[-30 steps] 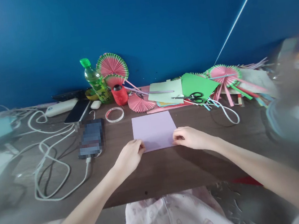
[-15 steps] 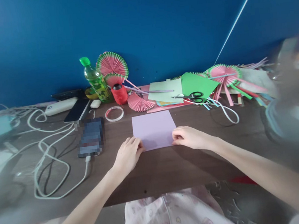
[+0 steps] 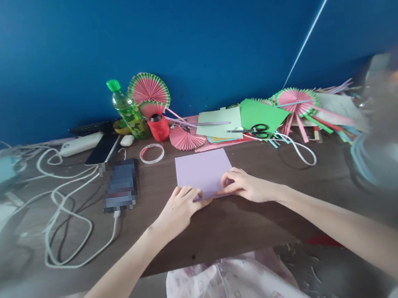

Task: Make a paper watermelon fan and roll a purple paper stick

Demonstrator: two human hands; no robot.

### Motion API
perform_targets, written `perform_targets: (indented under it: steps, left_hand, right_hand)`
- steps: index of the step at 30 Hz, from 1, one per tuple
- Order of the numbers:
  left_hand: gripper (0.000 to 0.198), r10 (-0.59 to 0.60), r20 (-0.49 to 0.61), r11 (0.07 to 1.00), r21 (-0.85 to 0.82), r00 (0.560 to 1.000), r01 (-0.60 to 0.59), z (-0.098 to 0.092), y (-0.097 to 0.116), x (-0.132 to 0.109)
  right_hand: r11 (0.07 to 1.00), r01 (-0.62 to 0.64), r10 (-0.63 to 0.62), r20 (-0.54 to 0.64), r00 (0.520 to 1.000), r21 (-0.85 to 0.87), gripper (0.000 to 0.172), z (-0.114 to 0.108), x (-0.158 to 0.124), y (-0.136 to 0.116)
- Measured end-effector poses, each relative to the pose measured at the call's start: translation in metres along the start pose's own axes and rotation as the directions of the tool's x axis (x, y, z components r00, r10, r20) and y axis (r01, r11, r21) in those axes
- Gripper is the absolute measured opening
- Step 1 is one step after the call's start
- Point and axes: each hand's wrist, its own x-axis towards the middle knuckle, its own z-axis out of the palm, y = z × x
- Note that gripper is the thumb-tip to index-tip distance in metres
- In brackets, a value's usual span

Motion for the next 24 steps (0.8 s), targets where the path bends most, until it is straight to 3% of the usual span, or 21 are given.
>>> perform_targets:
  steps: [5,11,17,24]
  left_hand:
    - [0.041,-0.054,-0.009,0.996,0.07,0.998,0.055,0.0,0.023,-0.001]
    - [0.043,-0.183,-0.08,0.979,0.081,0.98,0.19,0.008,0.04,-0.008]
    - [0.045,-0.215,-0.135,0.974,0.039,0.967,0.222,0.014,0.032,-0.018]
    - [0.038,-0.225,-0.19,0.974,-0.029,0.956,0.223,0.017,0.015,-0.035]
  right_hand:
    - [0.962,0.037,-0.021,0.063,0.998,-0.269,0.06,-0.001,-0.003,-0.014]
    - [0.893,-0.004,-0.007,-0.025,1.0,-0.45,0.056,0.009,-0.013,-0.025]
    - [0.883,-0.111,0.072,-0.102,0.992,-0.455,0.05,0.007,-0.035,-0.019]
    - [0.928,-0.196,0.153,-0.158,0.976,-0.315,0.045,0.004,-0.051,-0.013]
